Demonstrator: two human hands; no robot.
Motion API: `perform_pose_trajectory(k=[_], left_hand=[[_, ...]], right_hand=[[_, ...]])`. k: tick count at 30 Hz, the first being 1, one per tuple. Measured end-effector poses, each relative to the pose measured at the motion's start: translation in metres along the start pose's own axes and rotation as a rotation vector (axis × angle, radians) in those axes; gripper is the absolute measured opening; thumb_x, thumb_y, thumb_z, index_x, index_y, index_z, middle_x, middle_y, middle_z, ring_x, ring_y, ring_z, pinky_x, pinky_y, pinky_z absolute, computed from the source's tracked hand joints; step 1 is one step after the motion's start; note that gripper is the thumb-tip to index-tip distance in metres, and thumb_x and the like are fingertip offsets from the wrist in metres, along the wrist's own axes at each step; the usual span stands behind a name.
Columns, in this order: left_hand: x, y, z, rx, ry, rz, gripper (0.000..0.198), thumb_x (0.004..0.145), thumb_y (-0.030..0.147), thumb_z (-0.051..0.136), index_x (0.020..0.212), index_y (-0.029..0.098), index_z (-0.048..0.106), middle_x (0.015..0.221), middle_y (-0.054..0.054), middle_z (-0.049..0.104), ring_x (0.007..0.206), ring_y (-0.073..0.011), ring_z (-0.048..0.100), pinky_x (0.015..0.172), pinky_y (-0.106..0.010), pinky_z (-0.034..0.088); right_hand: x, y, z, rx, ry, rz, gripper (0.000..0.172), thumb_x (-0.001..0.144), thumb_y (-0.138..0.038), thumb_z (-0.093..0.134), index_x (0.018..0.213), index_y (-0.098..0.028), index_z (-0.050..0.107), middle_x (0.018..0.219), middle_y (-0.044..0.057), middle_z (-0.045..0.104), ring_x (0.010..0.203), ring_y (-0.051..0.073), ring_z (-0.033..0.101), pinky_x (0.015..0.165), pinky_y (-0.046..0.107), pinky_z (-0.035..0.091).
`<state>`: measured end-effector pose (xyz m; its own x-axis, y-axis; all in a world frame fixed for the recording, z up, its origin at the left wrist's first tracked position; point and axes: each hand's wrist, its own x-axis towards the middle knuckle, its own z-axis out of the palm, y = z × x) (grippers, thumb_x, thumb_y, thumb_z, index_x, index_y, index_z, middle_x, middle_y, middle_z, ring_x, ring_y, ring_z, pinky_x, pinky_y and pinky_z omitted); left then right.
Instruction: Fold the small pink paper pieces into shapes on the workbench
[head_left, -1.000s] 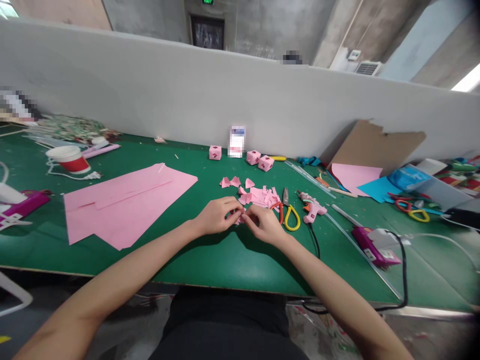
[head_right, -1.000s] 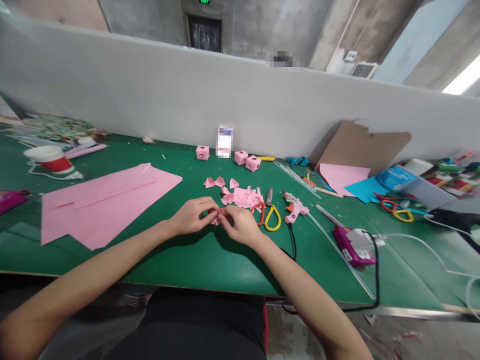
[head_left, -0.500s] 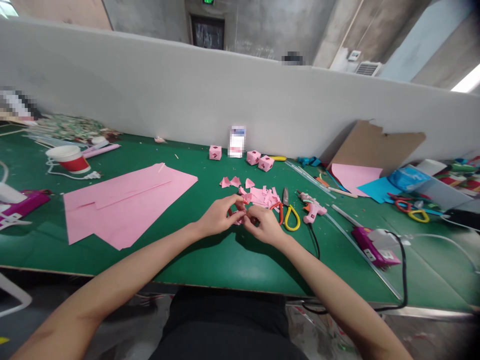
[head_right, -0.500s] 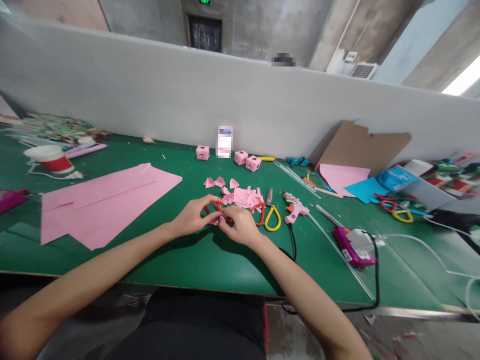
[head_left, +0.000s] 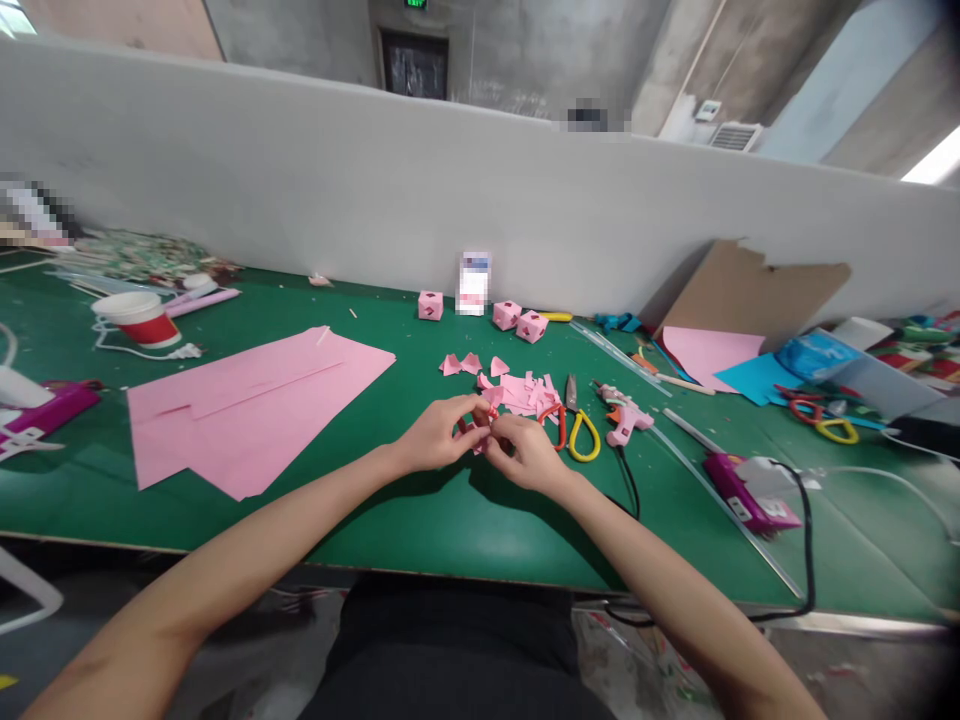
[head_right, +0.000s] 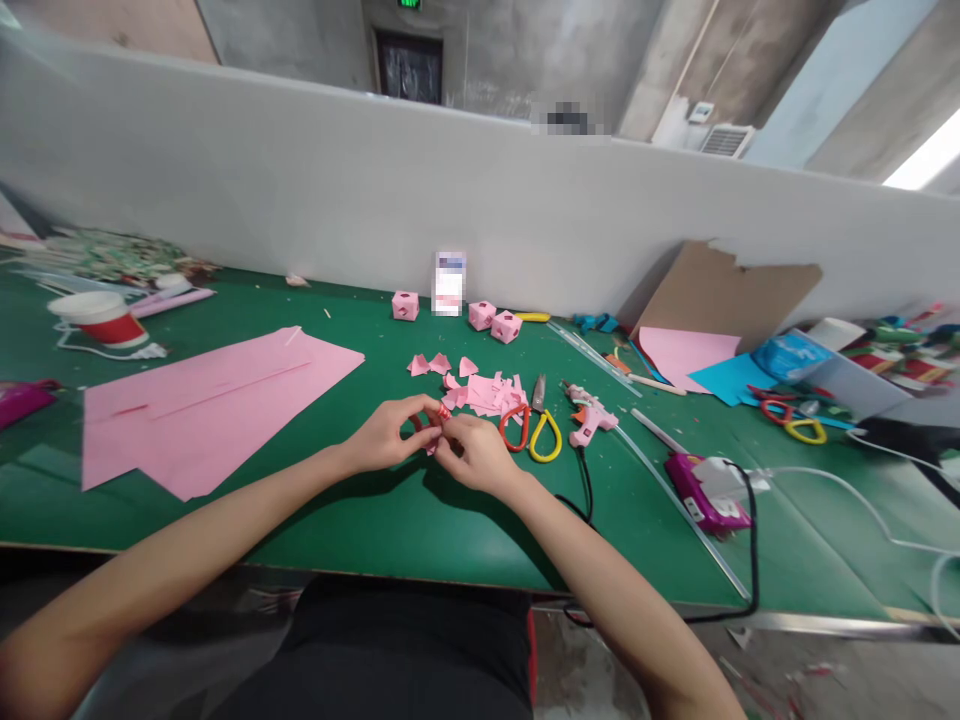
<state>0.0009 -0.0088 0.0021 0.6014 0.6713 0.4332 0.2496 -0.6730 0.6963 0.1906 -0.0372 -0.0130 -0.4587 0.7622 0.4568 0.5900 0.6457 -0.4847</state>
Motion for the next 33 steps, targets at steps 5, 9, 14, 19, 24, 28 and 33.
perform_pose_trajectory(k=[5,9,14,19,24,28,33], left_hand=[[0.000,-0.004,0.000,0.003,0.001,0.013,0.019,0.087,0.021,0.057,0.106,0.017,0.058,0.094,-0.005,0.068,0.082,-0.0149,0.066,0.068,-0.024,0.053],[0.001,-0.008,0.000,-0.040,0.003,0.023,0.025,0.087,0.021,0.057,0.111,0.018,0.056,0.094,-0.004,0.068,0.084,-0.0149,0.065,0.072,-0.026,0.053],[0.002,-0.009,-0.003,-0.023,0.010,0.013,0.024,0.088,0.026,0.057,0.111,0.018,0.057,0.091,-0.004,0.068,0.079,-0.0144,0.065,0.069,-0.026,0.053],[0.002,-0.008,-0.004,-0.037,0.010,-0.003,0.028,0.088,0.030,0.058,0.113,0.018,0.056,0.089,-0.003,0.068,0.080,-0.0151,0.066,0.072,-0.028,0.053],[0.001,-0.006,-0.003,-0.021,0.012,0.009,0.029,0.089,0.028,0.057,0.116,0.018,0.053,0.088,-0.003,0.067,0.078,-0.0144,0.065,0.071,-0.027,0.053],[0.001,-0.005,-0.001,0.012,0.045,-0.002,0.027,0.090,0.027,0.056,0.115,0.018,0.050,0.086,-0.002,0.065,0.074,-0.0135,0.064,0.072,-0.027,0.052],[0.001,-0.009,0.001,0.016,0.116,0.006,0.029,0.089,0.026,0.055,0.117,0.018,0.049,0.089,-0.003,0.065,0.082,-0.0151,0.065,0.077,-0.029,0.051]], right_hand=[[0.000,0.002,0.004,0.035,-0.020,0.054,0.023,0.083,-0.022,0.054,0.061,-0.018,0.048,0.056,-0.004,0.047,0.049,0.008,0.038,0.052,0.022,0.028],[-0.001,0.003,0.003,0.074,-0.035,0.060,0.023,0.086,-0.022,0.053,0.064,-0.017,0.051,0.056,-0.004,0.047,0.049,0.008,0.038,0.052,0.021,0.029],[0.001,0.003,-0.003,0.051,-0.081,0.045,0.027,0.092,-0.028,0.050,0.068,-0.017,0.055,0.059,-0.002,0.051,0.052,0.009,0.044,0.054,0.022,0.031],[0.001,0.003,-0.009,0.031,-0.107,0.053,0.031,0.095,-0.033,0.047,0.072,-0.017,0.058,0.061,0.000,0.055,0.055,0.011,0.047,0.056,0.024,0.033],[0.001,0.003,-0.008,0.009,-0.098,0.030,0.033,0.097,-0.037,0.045,0.075,-0.017,0.060,0.065,0.002,0.058,0.058,0.012,0.050,0.058,0.024,0.036],[0.001,0.003,-0.005,0.062,-0.056,0.045,0.029,0.097,-0.035,0.048,0.080,-0.017,0.063,0.072,0.003,0.064,0.061,0.013,0.054,0.061,0.024,0.040],[0.002,0.000,-0.004,0.183,-0.015,0.146,0.021,0.091,-0.035,0.058,0.084,-0.017,0.067,0.076,0.002,0.070,0.061,0.012,0.059,0.060,0.023,0.044]])
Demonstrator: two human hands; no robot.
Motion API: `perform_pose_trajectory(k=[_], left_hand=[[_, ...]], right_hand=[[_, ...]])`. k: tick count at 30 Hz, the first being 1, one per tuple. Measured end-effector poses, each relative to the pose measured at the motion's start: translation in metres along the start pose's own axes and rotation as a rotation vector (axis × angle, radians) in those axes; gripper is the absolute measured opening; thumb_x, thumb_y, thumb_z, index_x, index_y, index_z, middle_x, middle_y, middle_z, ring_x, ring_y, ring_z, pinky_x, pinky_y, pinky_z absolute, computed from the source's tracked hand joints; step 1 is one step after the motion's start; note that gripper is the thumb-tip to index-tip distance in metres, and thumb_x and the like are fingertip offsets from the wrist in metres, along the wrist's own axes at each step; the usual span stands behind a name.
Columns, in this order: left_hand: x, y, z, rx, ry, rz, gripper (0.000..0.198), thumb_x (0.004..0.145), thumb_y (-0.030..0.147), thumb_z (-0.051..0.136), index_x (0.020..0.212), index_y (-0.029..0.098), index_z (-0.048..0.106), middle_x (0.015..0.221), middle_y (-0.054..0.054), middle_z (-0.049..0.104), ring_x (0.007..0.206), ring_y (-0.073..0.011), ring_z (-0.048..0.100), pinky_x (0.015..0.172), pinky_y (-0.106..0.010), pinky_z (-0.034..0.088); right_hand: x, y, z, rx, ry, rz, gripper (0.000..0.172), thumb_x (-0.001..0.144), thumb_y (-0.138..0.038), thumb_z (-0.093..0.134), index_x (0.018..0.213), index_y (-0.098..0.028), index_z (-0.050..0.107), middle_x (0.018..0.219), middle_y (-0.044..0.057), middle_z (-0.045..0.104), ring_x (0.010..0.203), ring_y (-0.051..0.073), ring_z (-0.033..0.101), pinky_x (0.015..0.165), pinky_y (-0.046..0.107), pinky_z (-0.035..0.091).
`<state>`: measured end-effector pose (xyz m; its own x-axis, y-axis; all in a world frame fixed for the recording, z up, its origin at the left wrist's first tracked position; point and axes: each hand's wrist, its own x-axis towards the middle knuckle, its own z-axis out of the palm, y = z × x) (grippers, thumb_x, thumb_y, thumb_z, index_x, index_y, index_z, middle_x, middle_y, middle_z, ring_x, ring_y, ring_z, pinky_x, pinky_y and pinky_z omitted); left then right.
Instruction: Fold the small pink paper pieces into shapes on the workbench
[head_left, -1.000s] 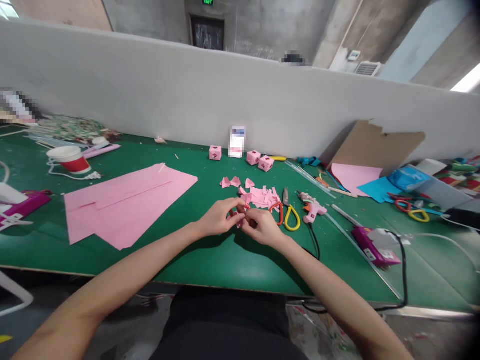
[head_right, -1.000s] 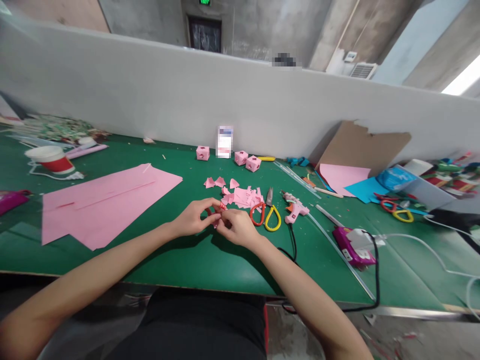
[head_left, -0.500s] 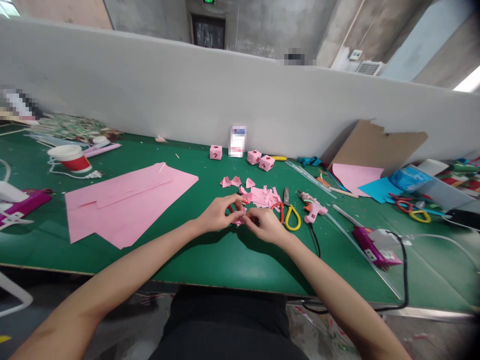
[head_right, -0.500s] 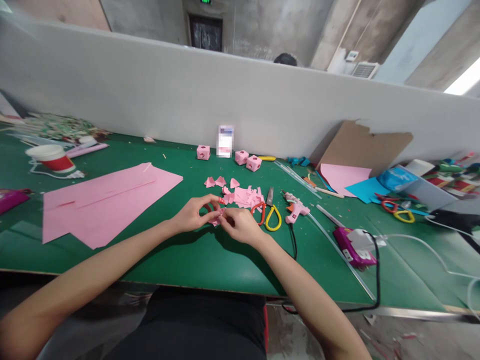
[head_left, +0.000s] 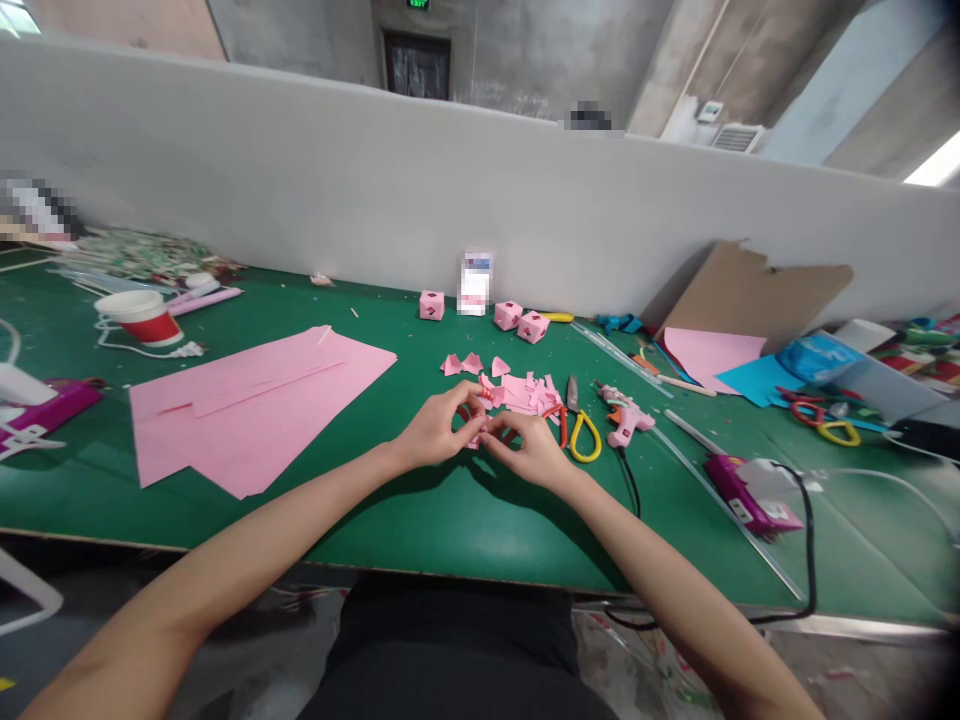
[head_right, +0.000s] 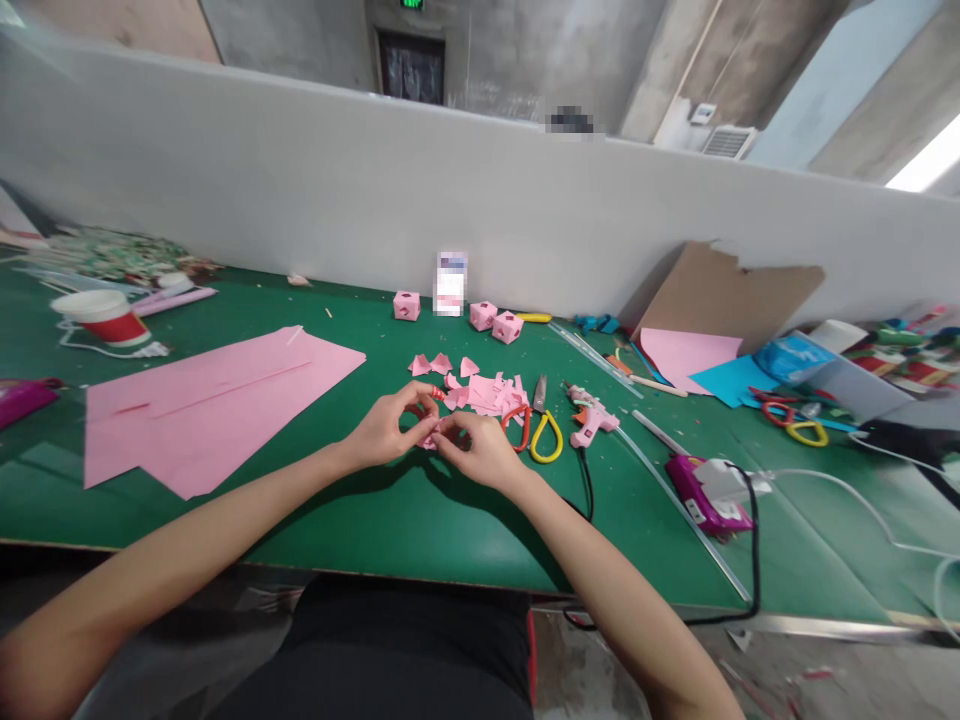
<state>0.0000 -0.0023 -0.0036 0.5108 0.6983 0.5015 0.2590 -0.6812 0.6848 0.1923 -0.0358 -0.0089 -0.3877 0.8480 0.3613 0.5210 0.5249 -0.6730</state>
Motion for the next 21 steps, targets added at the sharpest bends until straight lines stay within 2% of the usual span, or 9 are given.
perform_pose_trajectory(k=[6,12,21], left_hand=[[0.0009,0.0009,-0.0004,-0.011,0.082,0.000,0.026,0.091,0.027,0.053,0.116,0.018,0.051,0.092,-0.004,0.064,0.087,-0.0157,0.063,0.079,-0.029,0.052],[0.0007,0.0017,-0.0001,-0.022,0.057,-0.017,0.036,0.085,0.029,0.062,0.118,0.018,0.052,0.102,-0.007,0.065,0.096,-0.0195,0.064,0.077,-0.030,0.054],[0.0022,-0.0078,0.0041,-0.147,0.022,-0.210,0.037,0.082,0.029,0.065,0.115,0.017,0.053,0.099,-0.008,0.068,0.092,-0.0199,0.067,0.079,-0.032,0.054]], right_hand=[[0.0000,-0.0025,0.0057,0.060,0.047,0.106,0.022,0.087,-0.037,0.060,0.083,-0.017,0.069,0.072,0.002,0.070,0.056,0.012,0.058,0.055,0.023,0.043],[0.0019,0.0052,0.0061,0.189,0.129,0.199,0.025,0.086,-0.042,0.060,0.085,-0.017,0.066,0.070,0.004,0.070,0.060,0.016,0.064,0.057,0.027,0.049],[0.0018,0.0057,0.0050,0.255,0.114,0.224,0.026,0.085,-0.043,0.061,0.086,-0.017,0.067,0.070,0.004,0.069,0.061,0.017,0.065,0.057,0.028,0.051]])
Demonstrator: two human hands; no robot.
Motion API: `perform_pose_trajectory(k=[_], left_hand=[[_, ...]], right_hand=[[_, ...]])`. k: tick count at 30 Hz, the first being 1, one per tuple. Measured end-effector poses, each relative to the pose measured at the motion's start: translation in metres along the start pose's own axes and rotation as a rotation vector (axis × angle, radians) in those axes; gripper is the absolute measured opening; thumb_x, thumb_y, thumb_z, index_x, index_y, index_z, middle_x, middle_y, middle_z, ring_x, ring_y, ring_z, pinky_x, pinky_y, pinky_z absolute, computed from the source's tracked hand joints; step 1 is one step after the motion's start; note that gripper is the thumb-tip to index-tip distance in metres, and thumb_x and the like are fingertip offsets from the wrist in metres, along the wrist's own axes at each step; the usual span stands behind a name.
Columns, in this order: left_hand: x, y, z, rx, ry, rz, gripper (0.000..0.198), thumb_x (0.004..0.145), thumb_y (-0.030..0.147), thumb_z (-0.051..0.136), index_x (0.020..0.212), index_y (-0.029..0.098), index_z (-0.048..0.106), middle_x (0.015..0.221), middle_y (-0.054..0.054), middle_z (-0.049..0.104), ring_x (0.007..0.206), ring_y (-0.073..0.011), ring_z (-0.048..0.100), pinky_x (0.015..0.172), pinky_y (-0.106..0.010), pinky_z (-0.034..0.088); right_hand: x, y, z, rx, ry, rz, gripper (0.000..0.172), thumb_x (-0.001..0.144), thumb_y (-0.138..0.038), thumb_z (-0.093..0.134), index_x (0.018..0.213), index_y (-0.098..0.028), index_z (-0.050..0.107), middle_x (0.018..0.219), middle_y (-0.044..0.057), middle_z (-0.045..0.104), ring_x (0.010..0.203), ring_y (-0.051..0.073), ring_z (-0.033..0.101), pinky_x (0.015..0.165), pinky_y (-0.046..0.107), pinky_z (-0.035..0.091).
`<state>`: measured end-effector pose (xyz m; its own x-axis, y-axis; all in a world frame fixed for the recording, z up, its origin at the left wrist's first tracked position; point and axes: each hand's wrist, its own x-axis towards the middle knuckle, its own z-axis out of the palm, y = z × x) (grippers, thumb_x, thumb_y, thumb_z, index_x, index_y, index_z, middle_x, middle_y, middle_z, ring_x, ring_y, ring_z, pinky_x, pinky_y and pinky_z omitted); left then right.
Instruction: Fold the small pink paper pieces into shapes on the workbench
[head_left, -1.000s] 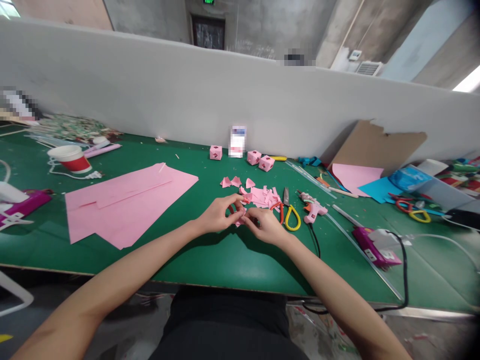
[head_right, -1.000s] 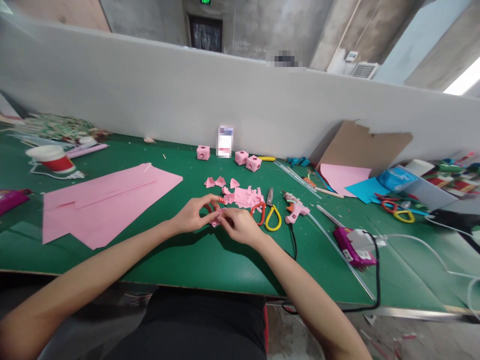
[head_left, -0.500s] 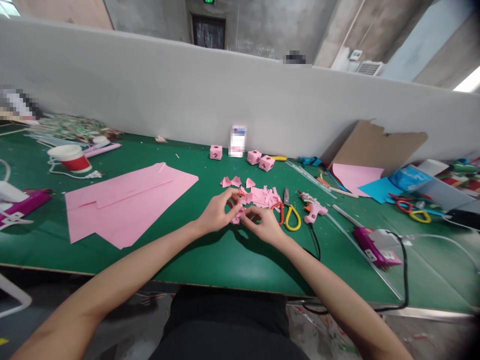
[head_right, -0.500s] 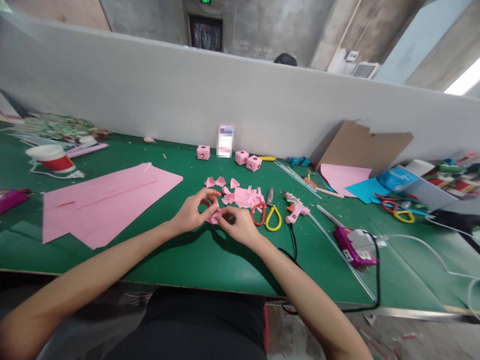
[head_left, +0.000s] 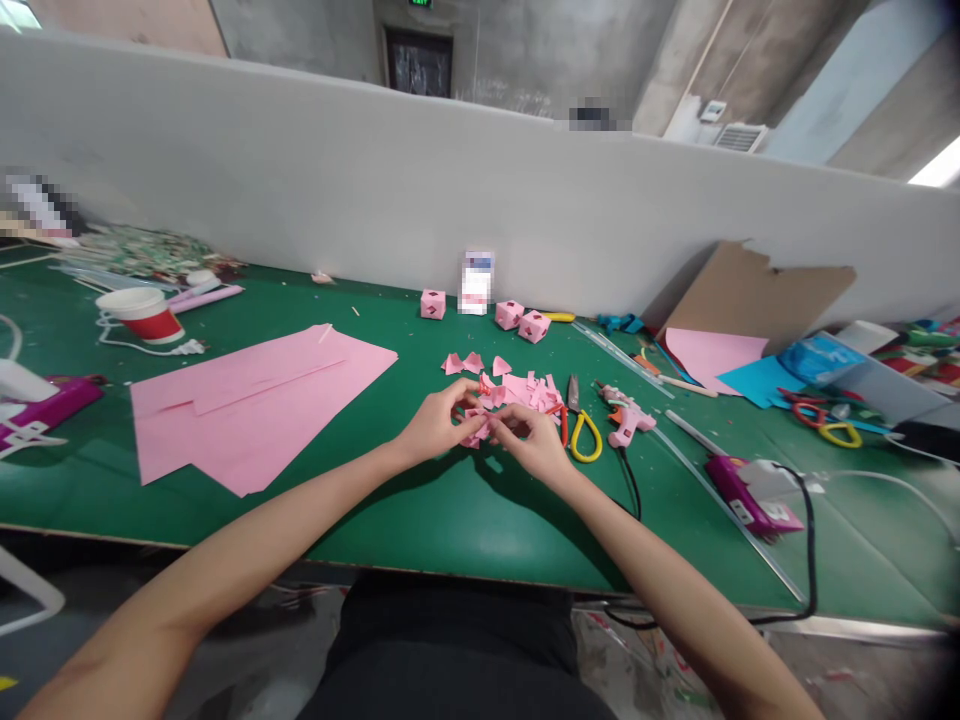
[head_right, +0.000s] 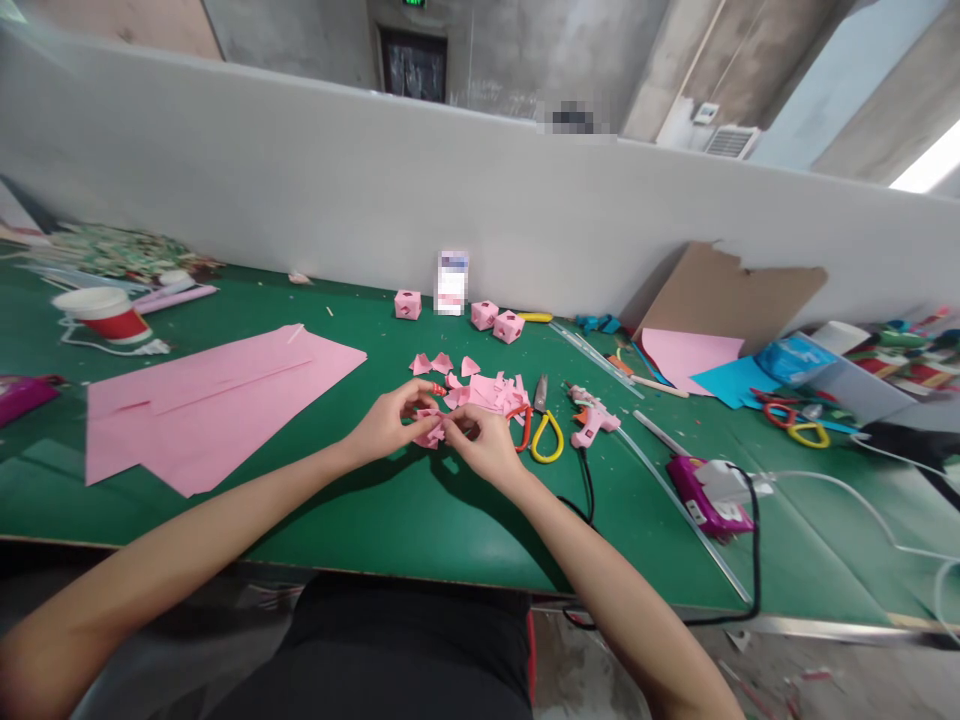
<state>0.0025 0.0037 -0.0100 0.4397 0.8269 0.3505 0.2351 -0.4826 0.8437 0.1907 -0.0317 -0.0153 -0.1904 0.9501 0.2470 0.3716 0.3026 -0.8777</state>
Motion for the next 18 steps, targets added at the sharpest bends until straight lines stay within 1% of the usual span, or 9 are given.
perform_pose_trajectory(k=[5,8,10,14,18], left_hand=[[0.0029,0.0025,-0.0011,-0.167,0.049,-0.084,0.035,0.078,0.030,0.068,0.108,0.016,0.055,0.098,-0.008,0.067,0.094,-0.0202,0.066,0.076,-0.031,0.053],[0.0045,0.0061,-0.0024,-0.253,0.070,-0.095,0.035,0.077,0.029,0.069,0.106,0.016,0.055,0.095,-0.007,0.066,0.093,-0.0194,0.066,0.077,-0.030,0.053],[0.0049,0.0079,-0.0026,-0.279,0.077,-0.093,0.034,0.076,0.028,0.070,0.104,0.016,0.055,0.095,-0.007,0.066,0.093,-0.0192,0.065,0.077,-0.030,0.053],[0.0042,0.0097,-0.0018,-0.297,0.078,-0.077,0.033,0.077,0.026,0.070,0.104,0.016,0.055,0.099,-0.007,0.066,0.095,-0.0187,0.065,0.078,-0.030,0.052],[0.0029,0.0075,-0.0011,-0.290,0.055,-0.074,0.032,0.078,0.026,0.068,0.106,0.016,0.055,0.100,-0.007,0.065,0.097,-0.0186,0.064,0.080,-0.029,0.052]], right_hand=[[0.0036,0.0031,-0.0017,0.254,-0.084,0.040,0.029,0.081,-0.044,0.067,0.095,-0.018,0.069,0.082,0.005,0.072,0.075,0.019,0.069,0.062,0.029,0.053],[0.0054,0.0042,-0.0028,0.365,-0.114,0.063,0.033,0.078,-0.046,0.071,0.097,-0.018,0.070,0.084,0.005,0.073,0.077,0.019,0.069,0.064,0.030,0.054],[0.0059,0.0048,-0.0033,0.400,-0.114,0.074,0.034,0.077,-0.047,0.072,0.096,-0.019,0.071,0.084,0.005,0.073,0.078,0.019,0.069,0.065,0.030,0.054],[0.0058,0.0045,-0.0031,0.424,-0.101,0.100,0.030,0.077,-0.046,0.073,0.089,-0.019,0.072,0.081,0.004,0.072,0.076,0.018,0.068,0.068,0.029,0.053],[0.0060,0.0033,-0.0012,0.454,-0.129,0.112,0.030,0.077,-0.047,0.074,0.087,-0.018,0.073,0.080,0.004,0.072,0.075,0.016,0.067,0.067,0.028,0.052]])
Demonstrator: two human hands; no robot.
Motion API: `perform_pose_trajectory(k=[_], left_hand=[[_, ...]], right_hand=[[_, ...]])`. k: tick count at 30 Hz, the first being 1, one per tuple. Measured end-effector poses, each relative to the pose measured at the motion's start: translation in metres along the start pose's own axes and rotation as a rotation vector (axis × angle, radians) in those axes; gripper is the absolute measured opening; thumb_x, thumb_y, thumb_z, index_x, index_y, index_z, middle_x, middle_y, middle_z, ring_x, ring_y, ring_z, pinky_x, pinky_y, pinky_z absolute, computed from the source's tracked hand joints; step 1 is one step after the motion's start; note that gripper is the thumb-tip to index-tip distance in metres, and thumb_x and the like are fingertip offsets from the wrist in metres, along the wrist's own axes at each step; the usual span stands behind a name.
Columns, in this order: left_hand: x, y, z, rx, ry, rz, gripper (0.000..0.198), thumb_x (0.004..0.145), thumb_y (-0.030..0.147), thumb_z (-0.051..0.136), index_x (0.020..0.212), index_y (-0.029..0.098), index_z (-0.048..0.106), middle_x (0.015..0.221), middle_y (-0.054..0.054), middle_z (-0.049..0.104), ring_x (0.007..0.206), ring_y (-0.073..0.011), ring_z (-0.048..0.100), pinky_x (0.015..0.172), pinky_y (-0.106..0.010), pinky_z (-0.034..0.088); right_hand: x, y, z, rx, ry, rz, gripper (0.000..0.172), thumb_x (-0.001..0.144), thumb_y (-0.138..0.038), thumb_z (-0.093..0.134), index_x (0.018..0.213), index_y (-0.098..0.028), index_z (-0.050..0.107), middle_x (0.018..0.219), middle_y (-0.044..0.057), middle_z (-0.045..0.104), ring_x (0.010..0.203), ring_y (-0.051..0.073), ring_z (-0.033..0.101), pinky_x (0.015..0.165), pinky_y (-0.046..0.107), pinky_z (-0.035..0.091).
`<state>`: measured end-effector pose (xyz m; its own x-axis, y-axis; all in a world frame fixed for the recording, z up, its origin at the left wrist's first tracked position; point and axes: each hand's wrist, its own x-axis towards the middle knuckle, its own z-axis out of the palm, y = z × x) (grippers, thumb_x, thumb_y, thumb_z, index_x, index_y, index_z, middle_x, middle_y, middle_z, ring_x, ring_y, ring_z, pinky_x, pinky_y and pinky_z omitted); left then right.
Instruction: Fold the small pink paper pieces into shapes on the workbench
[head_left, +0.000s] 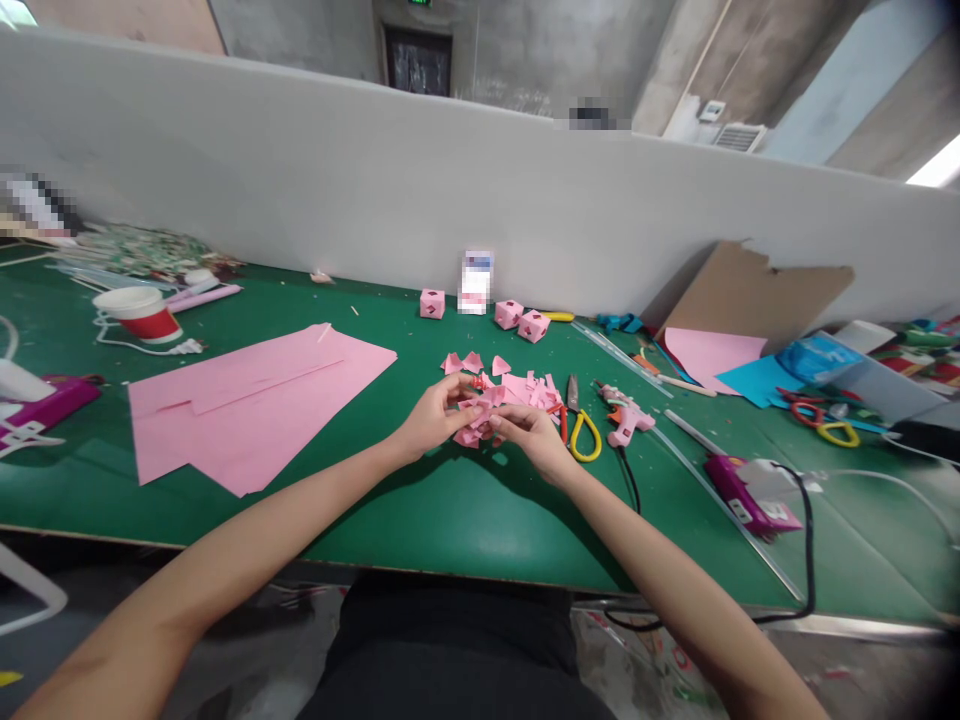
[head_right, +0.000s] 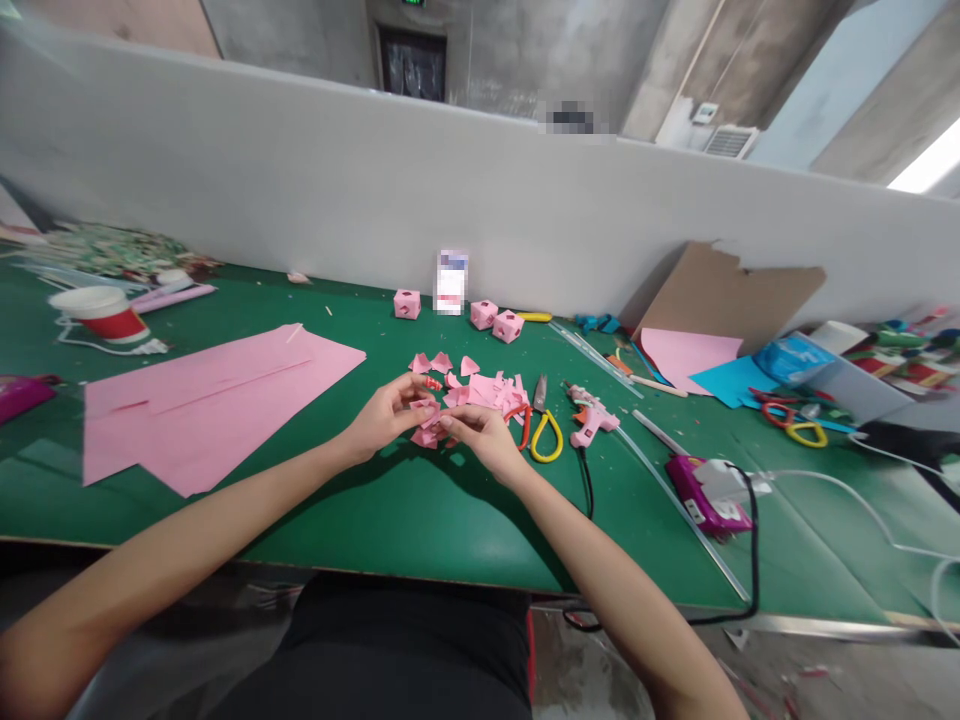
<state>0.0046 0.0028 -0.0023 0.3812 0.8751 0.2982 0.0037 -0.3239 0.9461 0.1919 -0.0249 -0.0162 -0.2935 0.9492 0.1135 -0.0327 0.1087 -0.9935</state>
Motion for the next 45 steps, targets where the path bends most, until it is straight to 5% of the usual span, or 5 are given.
perform_pose_trajectory(k=[8,20,33,38,45], left_hand=[[-0.004,-0.007,0.001,0.126,-0.019,0.067,0.030,0.086,0.031,0.062,0.111,0.017,0.054,0.099,-0.007,0.063,0.095,-0.0186,0.063,0.078,-0.029,0.053],[-0.011,-0.005,0.010,0.412,0.111,0.288,0.019,0.089,0.024,0.056,0.107,0.018,0.056,0.101,-0.006,0.066,0.093,-0.0180,0.064,0.081,-0.030,0.053],[-0.011,-0.004,0.011,0.216,0.092,0.201,0.023,0.088,0.028,0.059,0.107,0.018,0.055,0.106,-0.008,0.065,0.097,-0.0189,0.065,0.083,-0.031,0.055],[-0.012,0.001,0.009,0.169,-0.004,0.223,0.033,0.085,0.026,0.061,0.116,0.018,0.051,0.113,-0.011,0.063,0.107,-0.0214,0.063,0.081,-0.030,0.056],[-0.010,0.001,0.002,0.396,-0.014,0.302,0.023,0.091,0.030,0.055,0.110,0.017,0.056,0.088,-0.003,0.063,0.080,-0.0141,0.063,0.071,-0.026,0.053]], right_hand=[[0.001,0.003,0.003,0.002,-0.009,-0.002,0.033,0.077,-0.049,0.073,0.088,-0.018,0.071,0.079,0.003,0.071,0.073,0.015,0.066,0.067,0.027,0.052],[-0.001,0.015,0.013,-0.144,0.013,-0.110,0.038,0.088,-0.057,0.056,0.087,-0.019,0.060,0.073,0.000,0.060,0.063,0.013,0.056,0.059,0.027,0.049],[-0.007,0.009,0.015,-0.469,0.120,-0.241,0.031,0.096,-0.045,0.045,0.079,-0.020,0.051,0.068,0.000,0.058,0.061,0.013,0.053,0.059,0.025,0.041],[-0.007,0.004,0.013,-0.498,0.191,-0.280,0.028,0.094,-0.041,0.047,0.077,-0.019,0.052,0.066,-0.001,0.056,0.059,0.012,0.051,0.056,0.024,0.040],[-0.009,-0.002,0.013,-0.597,0.209,-0.331,0.025,0.083,-0.028,0.055,0.061,-0.019,0.046,0.055,-0.004,0.046,0.052,0.010,0.042,0.052,0.022,0.034]])
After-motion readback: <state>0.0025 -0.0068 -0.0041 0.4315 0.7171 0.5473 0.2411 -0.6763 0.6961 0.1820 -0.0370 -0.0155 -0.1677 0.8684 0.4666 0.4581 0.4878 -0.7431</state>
